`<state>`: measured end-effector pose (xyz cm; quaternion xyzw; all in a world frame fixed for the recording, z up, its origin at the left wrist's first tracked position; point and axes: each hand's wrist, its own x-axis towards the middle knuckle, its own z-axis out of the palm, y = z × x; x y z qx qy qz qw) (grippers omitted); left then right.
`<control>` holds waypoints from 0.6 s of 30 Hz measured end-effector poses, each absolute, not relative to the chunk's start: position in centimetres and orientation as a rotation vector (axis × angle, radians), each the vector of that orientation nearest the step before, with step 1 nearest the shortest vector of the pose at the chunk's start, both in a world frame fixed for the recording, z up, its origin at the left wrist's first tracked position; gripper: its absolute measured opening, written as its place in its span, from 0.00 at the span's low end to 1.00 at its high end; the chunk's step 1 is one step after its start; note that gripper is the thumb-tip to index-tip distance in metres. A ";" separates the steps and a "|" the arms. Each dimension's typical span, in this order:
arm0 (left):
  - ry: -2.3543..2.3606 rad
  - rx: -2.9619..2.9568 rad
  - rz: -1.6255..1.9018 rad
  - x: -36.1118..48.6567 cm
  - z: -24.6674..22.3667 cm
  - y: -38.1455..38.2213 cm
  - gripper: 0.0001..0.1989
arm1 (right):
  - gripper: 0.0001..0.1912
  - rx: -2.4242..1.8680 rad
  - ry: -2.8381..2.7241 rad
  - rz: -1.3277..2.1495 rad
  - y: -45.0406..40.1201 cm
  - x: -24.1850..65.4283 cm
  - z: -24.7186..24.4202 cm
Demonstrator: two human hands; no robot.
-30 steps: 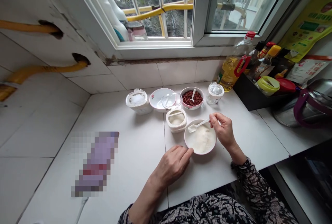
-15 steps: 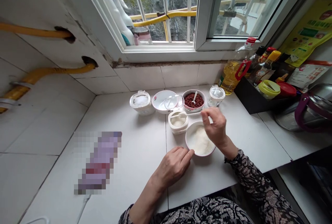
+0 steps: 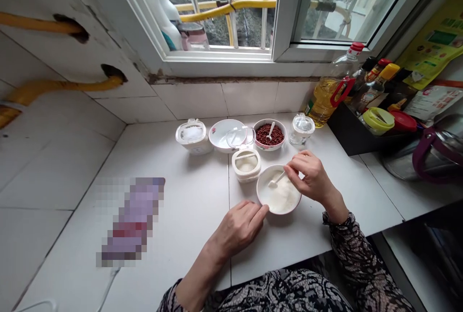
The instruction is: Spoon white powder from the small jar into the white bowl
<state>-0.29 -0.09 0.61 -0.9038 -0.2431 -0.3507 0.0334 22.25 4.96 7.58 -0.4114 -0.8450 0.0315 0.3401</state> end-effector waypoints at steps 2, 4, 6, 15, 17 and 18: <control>-0.738 -2.785 -1.076 -0.3 0.6 -0.1 0.11 | 0.16 -1.063 -2.305 0.114 4.9 22.1 7.0; -0.741 -2.789 -1.082 -0.3 0.6 -0.1 0.10 | 0.16 -1.034 -2.362 0.195 4.9 21.7 6.3; -0.766 -2.789 -1.092 -0.3 0.5 -0.2 0.07 | 0.17 -1.008 -2.365 0.297 4.8 21.3 5.8; -0.916 -2.735 -1.167 0.1 0.2 -0.3 0.05 | 0.19 -0.995 -2.258 0.444 4.6 21.2 5.2; -0.919 -2.743 -1.165 0.1 0.1 -0.3 0.05 | 0.19 -1.020 -2.215 0.468 4.5 21.3 5.2; -0.917 -2.748 -1.164 0.1 0.1 -0.3 0.05 | 0.18 -1.043 -2.190 0.481 4.5 21.4 5.2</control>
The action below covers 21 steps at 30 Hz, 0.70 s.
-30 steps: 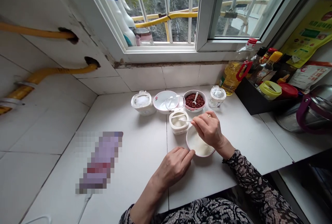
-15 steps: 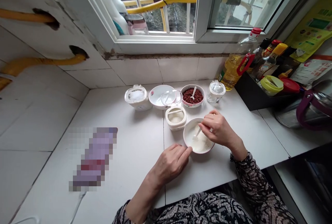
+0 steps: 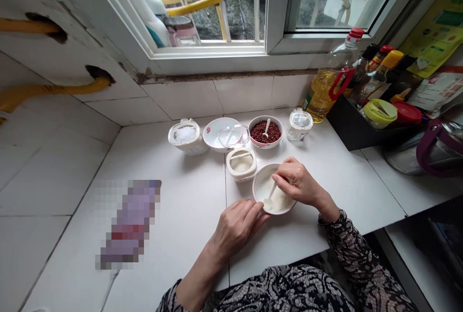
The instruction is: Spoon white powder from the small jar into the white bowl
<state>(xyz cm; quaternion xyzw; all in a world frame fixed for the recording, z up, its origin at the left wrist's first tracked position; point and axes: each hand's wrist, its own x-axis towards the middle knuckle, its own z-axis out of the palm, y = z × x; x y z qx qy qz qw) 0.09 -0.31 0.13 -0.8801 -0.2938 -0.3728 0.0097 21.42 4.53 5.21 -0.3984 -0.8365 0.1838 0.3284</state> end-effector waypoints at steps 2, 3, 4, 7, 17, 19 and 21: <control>-0.910 -2.755 -1.165 0.0 0.1 -0.3 0.06 | 0.18 -1.091 -2.144 0.508 4.6 21.6 5.2; -0.905 -2.756 -1.166 0.0 0.1 -0.3 0.06 | 0.18 -1.113 -2.126 0.517 4.6 21.7 5.1; -0.898 -2.757 -1.166 -0.1 0.1 -0.3 0.06 | 0.19 -1.131 -2.109 0.519 4.6 21.8 5.1; -0.885 -2.757 -1.163 -0.1 0.1 -0.2 0.06 | 0.20 -1.188 -2.049 0.503 4.8 22.1 5.0; -0.877 -2.760 -1.177 0.0 0.4 -0.2 0.06 | 0.20 -1.311 -1.861 0.554 5.2 23.0 5.3; -0.872 -2.758 -1.181 0.0 0.3 -0.2 0.05 | 0.21 -1.331 -1.800 0.615 5.3 23.0 5.3; -0.871 -2.756 -1.183 0.1 0.3 -0.2 0.06 | 0.22 -1.356 -1.700 0.712 5.5 23.0 5.1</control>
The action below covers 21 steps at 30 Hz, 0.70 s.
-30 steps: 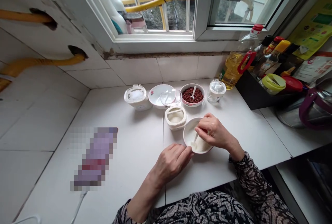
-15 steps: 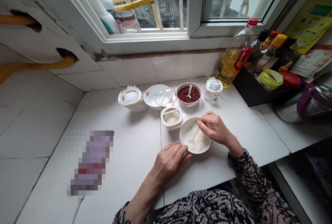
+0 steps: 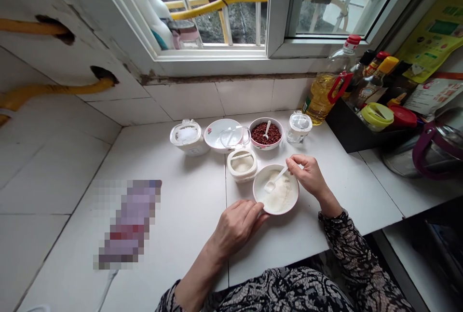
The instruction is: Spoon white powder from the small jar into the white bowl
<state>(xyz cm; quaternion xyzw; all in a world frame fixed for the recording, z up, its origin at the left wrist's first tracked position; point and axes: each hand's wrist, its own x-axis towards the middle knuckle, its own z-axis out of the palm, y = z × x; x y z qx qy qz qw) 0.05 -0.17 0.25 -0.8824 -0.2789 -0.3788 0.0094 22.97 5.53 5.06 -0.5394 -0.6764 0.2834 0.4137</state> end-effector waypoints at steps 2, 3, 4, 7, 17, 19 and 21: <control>-0.867 -2.755 -1.184 0.1 0.2 -0.2 0.06 | 0.24 -1.376 -1.571 0.803 5.9 22.8 4.8; -0.865 -2.753 -1.185 0.1 0.2 -0.2 0.06 | 0.25 -1.381 -1.509 0.827 6.1 22.7 4.7; -0.862 -2.753 -1.184 0.1 0.2 -0.1 0.07 | 0.25 -1.382 -1.461 0.835 6.4 22.6 4.7; -0.863 -2.750 -1.183 0.1 0.2 -0.1 0.07 | 0.25 -1.357 -1.419 0.771 6.8 21.7 5.3; -0.897 -2.723 -1.144 0.4 0.2 -0.1 0.09 | 0.09 -0.913 -1.990 -0.385 6.0 17.9 6.6; -0.911 -2.717 -1.128 0.4 0.2 -0.1 0.11 | 0.06 -0.851 -2.052 -0.465 6.0 18.0 6.5; -0.920 -2.717 -1.113 0.4 0.2 -0.1 0.12 | 0.05 -0.853 -1.987 -0.438 6.0 18.4 6.7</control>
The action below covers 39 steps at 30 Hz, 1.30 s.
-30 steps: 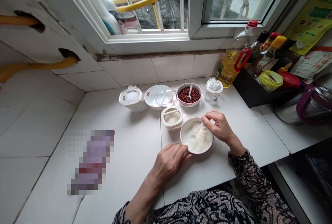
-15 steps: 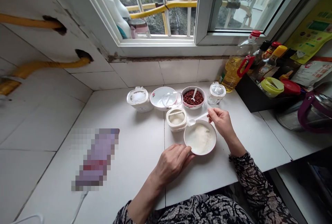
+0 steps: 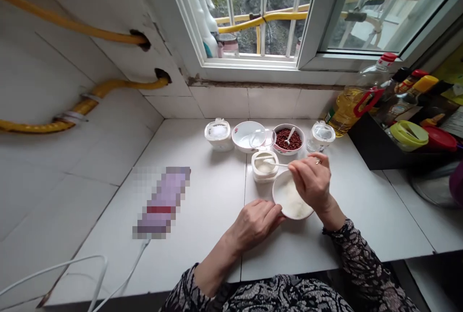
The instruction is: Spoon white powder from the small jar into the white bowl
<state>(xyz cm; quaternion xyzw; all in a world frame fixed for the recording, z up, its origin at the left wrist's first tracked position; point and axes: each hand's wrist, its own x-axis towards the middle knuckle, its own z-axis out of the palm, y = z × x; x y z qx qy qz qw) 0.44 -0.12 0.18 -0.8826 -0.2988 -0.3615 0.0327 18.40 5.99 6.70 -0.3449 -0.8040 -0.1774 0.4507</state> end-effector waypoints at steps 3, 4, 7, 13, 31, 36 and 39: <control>-0.913 -2.722 -1.100 0.5 0.2 -0.1 0.12 | 0.07 -0.872 -1.871 -0.375 6.0 19.6 7.5; -0.910 -2.725 -1.096 0.5 0.2 -0.1 0.12 | 0.08 -0.883 -1.866 -0.340 6.0 20.1 7.9; -0.911 -2.721 -1.084 0.4 0.2 0.0 0.13 | 0.09 -0.905 -1.952 -0.151 6.0 21.6 8.9; -0.904 -2.720 -1.095 0.4 0.5 0.0 0.12 | 0.12 -0.946 -2.039 0.135 6.1 23.1 9.0; -0.973 -2.737 -1.136 -0.5 0.5 0.4 0.14 | 0.14 -0.992 -2.189 0.046 6.9 22.8 5.9; -1.073 -2.741 -1.146 -1.0 0.0 0.6 0.12 | 0.17 -1.004 -2.309 0.092 6.6 22.3 5.5; -1.134 -2.773 -1.156 -1.0 0.0 0.7 0.10 | 0.18 -1.031 -2.340 0.161 6.2 21.8 5.2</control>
